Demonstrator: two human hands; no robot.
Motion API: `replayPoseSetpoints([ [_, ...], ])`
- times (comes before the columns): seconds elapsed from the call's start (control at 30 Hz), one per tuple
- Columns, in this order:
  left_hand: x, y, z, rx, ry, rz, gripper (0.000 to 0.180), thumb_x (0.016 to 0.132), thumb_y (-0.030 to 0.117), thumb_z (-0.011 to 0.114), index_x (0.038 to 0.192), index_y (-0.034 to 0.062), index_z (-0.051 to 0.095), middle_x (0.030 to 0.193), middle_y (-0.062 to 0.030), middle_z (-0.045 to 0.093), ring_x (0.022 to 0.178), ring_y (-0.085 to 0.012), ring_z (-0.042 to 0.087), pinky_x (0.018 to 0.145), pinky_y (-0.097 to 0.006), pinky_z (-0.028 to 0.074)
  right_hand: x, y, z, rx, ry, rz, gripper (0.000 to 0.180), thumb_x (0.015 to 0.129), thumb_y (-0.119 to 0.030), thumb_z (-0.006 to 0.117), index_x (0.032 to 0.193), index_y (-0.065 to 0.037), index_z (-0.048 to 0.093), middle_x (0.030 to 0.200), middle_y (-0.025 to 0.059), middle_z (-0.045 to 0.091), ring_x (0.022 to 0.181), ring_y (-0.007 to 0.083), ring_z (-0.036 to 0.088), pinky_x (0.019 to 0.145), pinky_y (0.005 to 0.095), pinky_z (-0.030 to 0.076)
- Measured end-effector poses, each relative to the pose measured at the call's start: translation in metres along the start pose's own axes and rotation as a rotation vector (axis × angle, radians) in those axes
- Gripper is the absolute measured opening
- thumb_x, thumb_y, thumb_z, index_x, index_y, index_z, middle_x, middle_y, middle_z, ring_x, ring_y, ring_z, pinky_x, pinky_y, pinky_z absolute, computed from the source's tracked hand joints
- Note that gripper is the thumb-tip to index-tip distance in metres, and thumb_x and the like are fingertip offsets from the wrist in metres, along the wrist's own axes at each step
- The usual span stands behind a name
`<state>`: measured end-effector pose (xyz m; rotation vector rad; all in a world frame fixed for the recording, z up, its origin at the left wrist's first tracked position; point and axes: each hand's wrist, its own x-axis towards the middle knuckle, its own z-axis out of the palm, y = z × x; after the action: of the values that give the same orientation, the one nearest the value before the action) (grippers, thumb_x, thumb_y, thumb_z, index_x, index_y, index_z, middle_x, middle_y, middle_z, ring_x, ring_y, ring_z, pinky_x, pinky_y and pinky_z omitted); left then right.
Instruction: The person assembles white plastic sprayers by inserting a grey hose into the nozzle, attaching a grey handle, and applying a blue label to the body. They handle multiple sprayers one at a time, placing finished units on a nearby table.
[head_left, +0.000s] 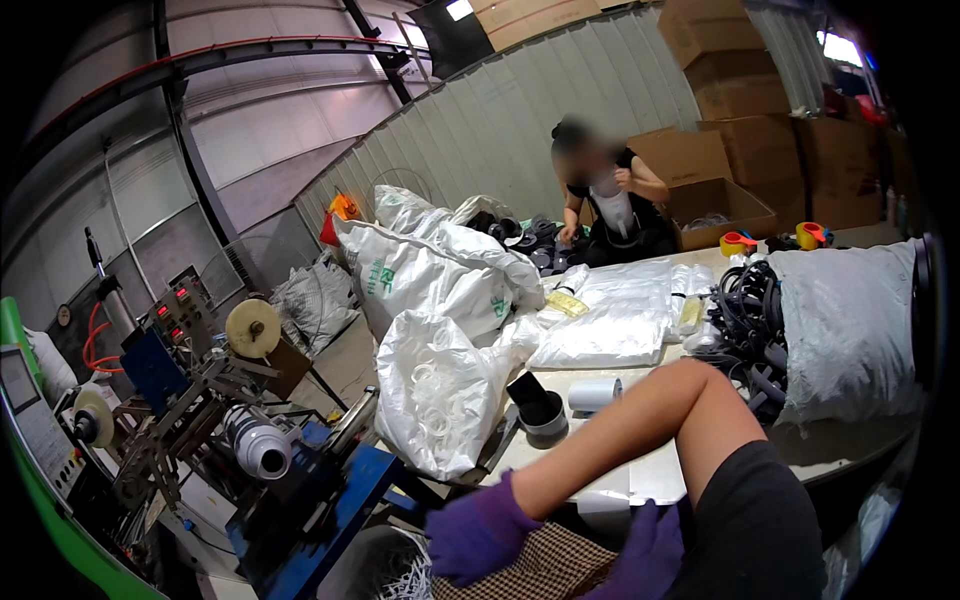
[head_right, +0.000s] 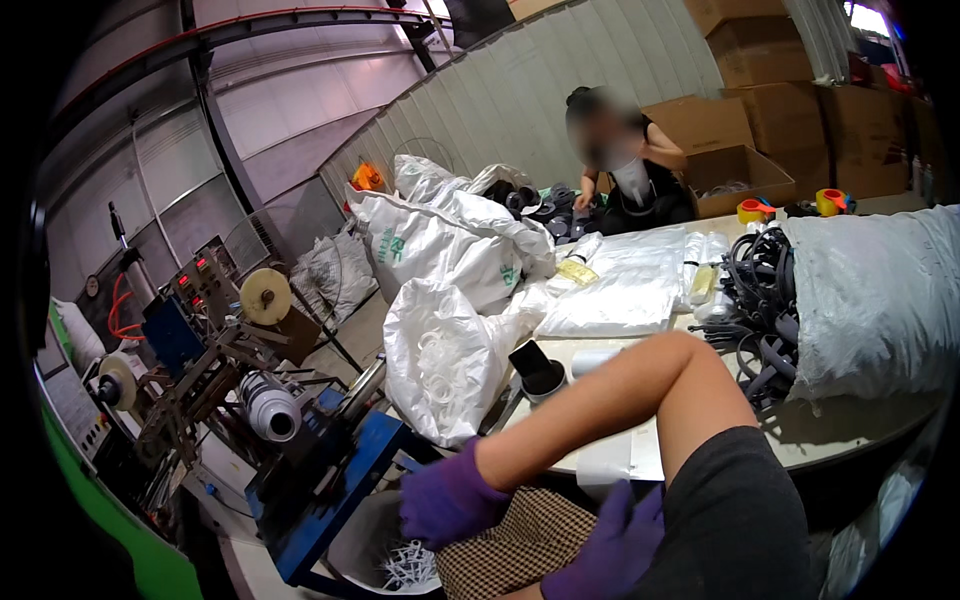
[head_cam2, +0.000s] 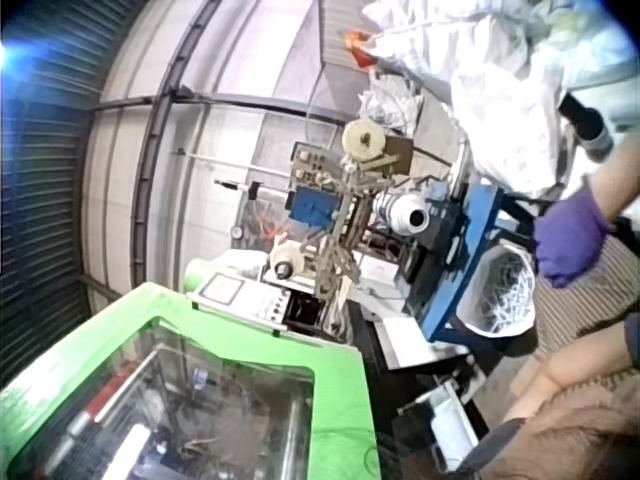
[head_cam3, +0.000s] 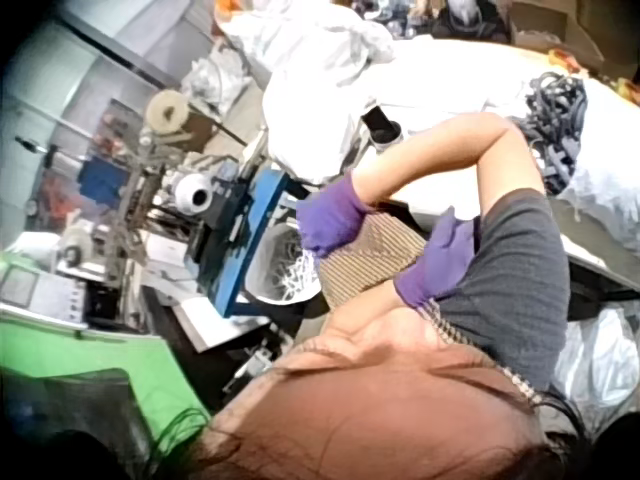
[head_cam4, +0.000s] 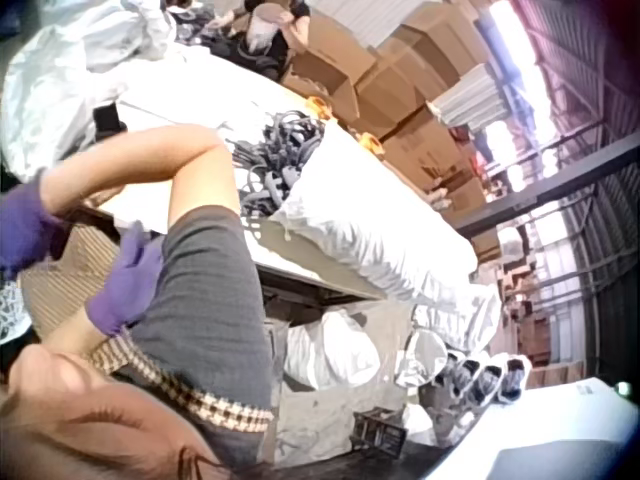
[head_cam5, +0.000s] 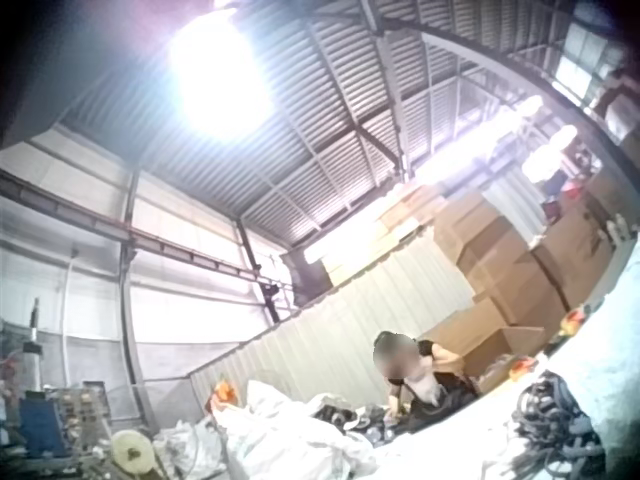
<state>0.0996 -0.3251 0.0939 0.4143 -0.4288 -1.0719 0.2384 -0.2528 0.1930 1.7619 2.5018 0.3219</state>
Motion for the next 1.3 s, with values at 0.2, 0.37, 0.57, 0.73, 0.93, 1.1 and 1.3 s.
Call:
replayPoseSetpoints([
  [0.2, 0.012, 0.035, 0.059, -0.16, -0.017, 0.071, 0.098, 0.096, 0.078, 0.034, 0.16, 0.004, 0.027, 0.156, -0.0163, 0.045, 0.142, -0.0311, 0.044, 0.123, -0.043, 0.027, 0.016, 0.019, -0.045, -0.242, -0.233, -0.109, 0.032, 0.077, -0.029, 0.077, 0.094, -0.002, 0.074, 0.087, 0.0134, 0.073, 0.087, 0.033, 0.073, 0.077, 0.046, 0.057],
  [0.37, 0.002, 0.023, 0.076, -0.186, -0.005, 0.04, 0.094, 0.096, 0.077, 0.035, 0.152, 0.0015, 0.041, 0.146, -0.0148, 0.055, 0.134, -0.0293, 0.052, 0.117, -0.042, 0.034, 0.04, 0.007, -0.024, -0.365, -0.134, -0.285, 0.021, 0.078, -0.024, 0.07, 0.088, -0.008, 0.078, 0.086, 0.0133, 0.076, 0.08, 0.0341, 0.074, 0.067, 0.0469, 0.058],
  [0.57, -0.007, 0.015, 0.017, -0.505, -0.035, 0.018, 0.095, 0.093, 0.08, 0.038, 0.143, -0.0007, 0.05, 0.134, -0.0113, 0.064, 0.123, -0.0251, 0.059, 0.109, -0.039, 0.043, 0.035, -0.024, -0.042, 0.218, 0.003, 0.108, 0.027, 0.082, -0.023, 0.069, 0.097, -0.003, 0.079, 0.091, 0.0159, 0.076, 0.086, 0.0362, 0.075, 0.076, 0.0486, 0.058],
  [0.73, -0.006, 0.002, 0.002, -0.947, -0.364, -0.022, 0.088, 0.095, 0.076, 0.04, 0.141, 0.0017, 0.053, 0.128, -0.0093, 0.067, 0.117, -0.023, 0.062, 0.106, -0.037, 0.045, 0.034, -0.006, 0.001, -0.075, -0.024, -0.045, 0.021, 0.082, -0.02, 0.069, 0.094, -0.005, 0.078, 0.088, 0.0141, 0.075, 0.085, 0.037, 0.074, 0.078, 0.0489, 0.057],
  [0.93, 0.009, 0.021, 0.06, -0.301, 0.307, -0.029, 0.076, 0.099, 0.07, 0.042, 0.137, 0.0057, 0.057, 0.114, -0.0071, 0.07, 0.1, -0.0204, 0.065, 0.091, -0.032, 0.051, 0.004, -0.001, -0.026, -0.159, -0.021, -0.063, 0.017, 0.081, -0.019, 0.07, 0.089, -0.005, 0.076, 0.083, 0.0118, 0.073, 0.081, 0.0352, 0.073, 0.076, 0.0475, 0.054],
  [1.1, 0.012, -0.012, -0.034, -0.622, -0.266, -0.135, 0.078, 0.101, 0.067, 0.038, 0.147, 0.0051, 0.048, 0.137, -0.0145, 0.062, 0.124, -0.0279, 0.058, 0.109, -0.04, 0.044, -0.033, 0.005, -0.057, -0.231, 0.116, 0.131, 0.023, 0.093, -0.026, 0.06, 0.096, -0.004, 0.066, 0.091, 0.0098, 0.067, 0.085, 0.0279, 0.067, 0.078, 0.0398, 0.051],
  [1.3, 0.014, 0.008, 0.021, -0.297, -0.005, -0.153, 0.079, 0.102, 0.066, 0.035, 0.151, 0.0045, 0.044, 0.143, -0.0163, 0.058, 0.13, -0.0304, 0.055, 0.114, -0.042, 0.04, -0.157, -0.022, -0.049, -0.236, 0.679, 0.374, 0.039, 0.088, -0.02, 0.071, 0.127, -0.013, 0.07, 0.106, 0.0053, 0.068, 0.093, 0.022, 0.067, 0.078, 0.0354, 0.05],
])
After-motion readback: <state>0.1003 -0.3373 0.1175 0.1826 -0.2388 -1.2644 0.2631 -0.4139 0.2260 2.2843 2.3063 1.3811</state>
